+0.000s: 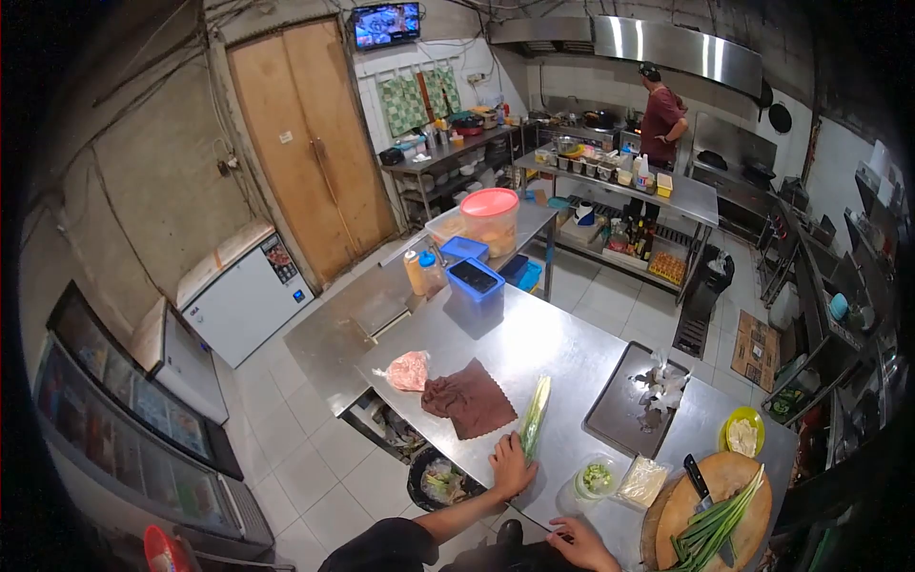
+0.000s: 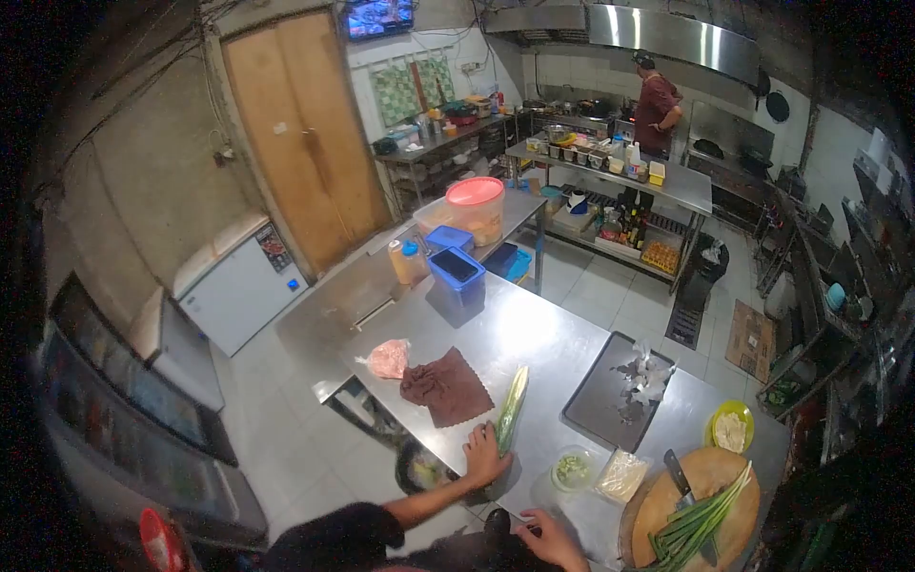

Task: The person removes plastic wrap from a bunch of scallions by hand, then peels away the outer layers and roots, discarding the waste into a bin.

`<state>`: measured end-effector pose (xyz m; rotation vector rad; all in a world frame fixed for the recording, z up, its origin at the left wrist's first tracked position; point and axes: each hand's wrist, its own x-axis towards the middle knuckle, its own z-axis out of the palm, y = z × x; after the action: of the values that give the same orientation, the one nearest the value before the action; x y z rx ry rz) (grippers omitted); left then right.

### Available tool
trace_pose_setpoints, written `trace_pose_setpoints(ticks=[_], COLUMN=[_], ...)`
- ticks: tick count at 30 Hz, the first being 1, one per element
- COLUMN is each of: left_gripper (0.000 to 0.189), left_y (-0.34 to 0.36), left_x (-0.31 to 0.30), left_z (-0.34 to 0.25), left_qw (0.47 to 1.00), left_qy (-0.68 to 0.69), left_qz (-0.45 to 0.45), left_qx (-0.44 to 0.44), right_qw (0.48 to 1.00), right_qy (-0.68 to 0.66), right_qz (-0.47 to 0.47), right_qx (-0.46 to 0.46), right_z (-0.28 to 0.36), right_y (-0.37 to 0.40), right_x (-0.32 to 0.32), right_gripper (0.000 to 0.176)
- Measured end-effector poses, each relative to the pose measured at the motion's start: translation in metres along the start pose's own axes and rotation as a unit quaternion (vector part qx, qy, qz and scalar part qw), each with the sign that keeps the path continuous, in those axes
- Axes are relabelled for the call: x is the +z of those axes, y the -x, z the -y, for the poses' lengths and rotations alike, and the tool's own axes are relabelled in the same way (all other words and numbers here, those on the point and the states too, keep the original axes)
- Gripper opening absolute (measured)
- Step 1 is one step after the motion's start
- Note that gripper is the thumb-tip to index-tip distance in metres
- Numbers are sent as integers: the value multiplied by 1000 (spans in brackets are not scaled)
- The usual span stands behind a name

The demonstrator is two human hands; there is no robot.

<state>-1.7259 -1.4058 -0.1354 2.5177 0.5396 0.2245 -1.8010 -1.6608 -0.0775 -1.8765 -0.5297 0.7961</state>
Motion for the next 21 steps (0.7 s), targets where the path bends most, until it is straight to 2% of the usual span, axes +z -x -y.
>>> trace_pose_setpoints(ticks=[3, 4, 5, 7, 8, 9, 10, 12, 14, 17, 19, 21], left_gripper=[96, 96, 94, 88, 78, 70, 64, 58, 51, 47, 45, 43], left_y=[6, 4, 5, 8, 15, 26, 33, 53, 69, 92, 106, 121], left_x=[-20, -22, -23, -15, -33, -51, -65, -75, -78, -75, -71, -64], left_z=[-19, -20, -19, -2, -7, -18, -33, -43, -59, -84, -98, -122], left_qw=[1000, 1000, 996, 988, 971, 980, 974, 968, 965, 957, 954, 944], left_qy=[-21, -23, -62, -95, -30, 41, 103, 102, 134, 182, 198, 257], left_qz=[-20, -13, -60, -120, -203, -173, -183, -208, -217, -223, -227, -205], left_qx=[6, 11, -1, 11, 122, 92, 90, 94, 61, 29, 9, 36], right_qw=[998, 998, 994, 989, 982, 972, 964, 945, 924, 867, 823, 778], right_qy=[27, -23, -80, -4, -34, -51, -36, -48, -43, -19, -7, 89], right_qz=[-51, -58, -74, -149, -180, -227, -262, -323, -378, -495, -568, -609], right_qx=[-33, -16, 9, 22, 38, 15, 9, -11, -25, -55, 33, 127], right_z=[-2, 0, 2, 12, 39, 46, 49, 65, 63, 35, 13, -11], right_y=[23, 25, 36, 47, 58, 67, 77, 101, 122, 149, 165, 179], right_x=[-7, -14, -18, -27, -36, -40, -48, -72, -98, -142, -171, -210], right_gripper=[40, 39, 40, 32, 32, 34, 35, 31, 26, 17, 13, 21])
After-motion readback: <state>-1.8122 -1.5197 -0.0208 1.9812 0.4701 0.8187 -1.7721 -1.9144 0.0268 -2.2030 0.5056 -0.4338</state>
